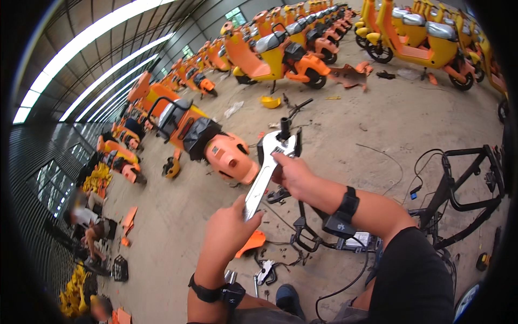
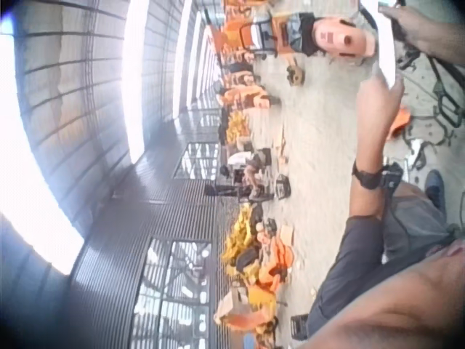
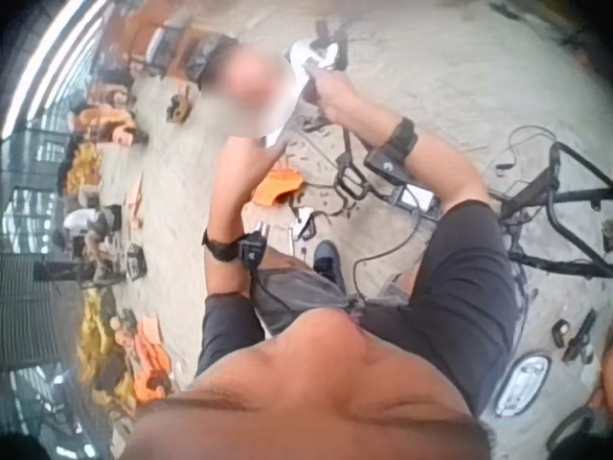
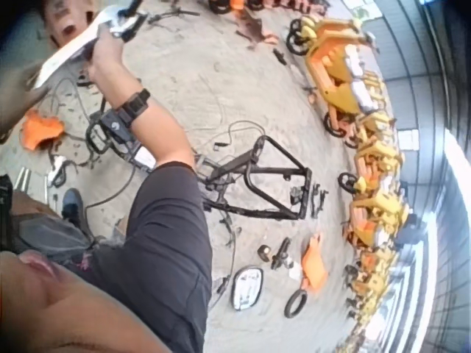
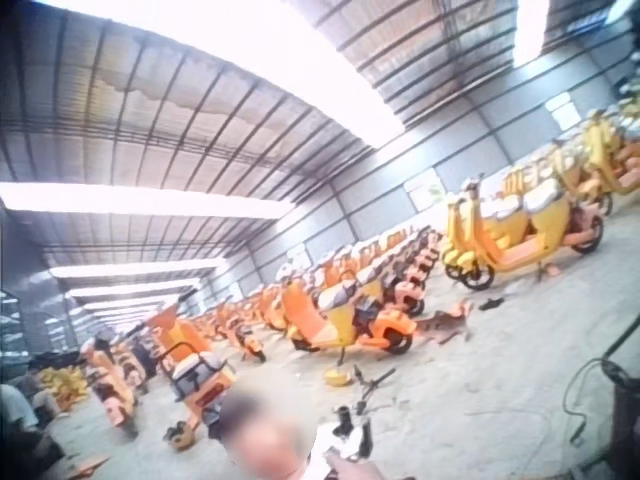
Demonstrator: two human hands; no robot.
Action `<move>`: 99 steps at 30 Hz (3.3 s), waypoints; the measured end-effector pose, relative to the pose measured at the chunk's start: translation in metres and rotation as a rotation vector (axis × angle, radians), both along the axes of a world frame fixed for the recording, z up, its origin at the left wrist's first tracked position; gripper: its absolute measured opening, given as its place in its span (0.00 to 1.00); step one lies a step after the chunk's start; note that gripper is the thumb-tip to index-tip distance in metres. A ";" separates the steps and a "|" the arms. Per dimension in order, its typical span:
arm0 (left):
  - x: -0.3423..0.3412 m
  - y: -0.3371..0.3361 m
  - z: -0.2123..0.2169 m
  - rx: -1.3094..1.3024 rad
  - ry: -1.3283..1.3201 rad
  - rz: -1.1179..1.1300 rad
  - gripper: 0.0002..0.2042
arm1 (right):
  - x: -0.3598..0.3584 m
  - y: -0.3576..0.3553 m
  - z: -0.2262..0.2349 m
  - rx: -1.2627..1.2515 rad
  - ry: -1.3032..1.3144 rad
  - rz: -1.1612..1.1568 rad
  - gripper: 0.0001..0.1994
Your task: The person uses an adjustable wrench to tighten a bolt on the steering column of an electric scooter frame. The person repeatedly adjusts the wrench and applies force to secure the component.
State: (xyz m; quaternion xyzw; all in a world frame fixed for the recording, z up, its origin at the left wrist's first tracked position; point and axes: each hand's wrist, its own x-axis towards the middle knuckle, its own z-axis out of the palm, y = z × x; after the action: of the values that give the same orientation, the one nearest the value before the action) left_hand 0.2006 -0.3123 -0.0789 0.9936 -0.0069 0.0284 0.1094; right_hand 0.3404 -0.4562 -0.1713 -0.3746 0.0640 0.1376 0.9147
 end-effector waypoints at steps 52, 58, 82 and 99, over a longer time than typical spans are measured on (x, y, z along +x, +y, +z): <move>-0.014 -0.010 0.035 -0.204 0.110 -0.113 0.31 | 0.010 -0.029 0.011 -0.037 0.074 0.187 0.18; -0.018 -0.014 0.037 -0.182 0.110 -0.109 0.31 | 0.009 -0.024 0.010 -0.168 0.017 0.128 0.15; -0.016 -0.016 0.034 -0.208 0.113 -0.100 0.27 | 0.015 -0.023 0.004 -0.098 0.070 0.133 0.13; -0.005 -0.007 0.050 -0.152 0.184 -0.095 0.27 | 0.018 -0.013 0.001 -0.007 0.103 0.156 0.14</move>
State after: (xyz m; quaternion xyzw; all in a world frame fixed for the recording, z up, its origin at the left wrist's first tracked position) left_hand 0.1952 -0.3192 -0.0287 0.9794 -0.0419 -0.0674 0.1858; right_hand 0.3589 -0.4690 -0.1703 -0.3739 0.0822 0.2275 0.8954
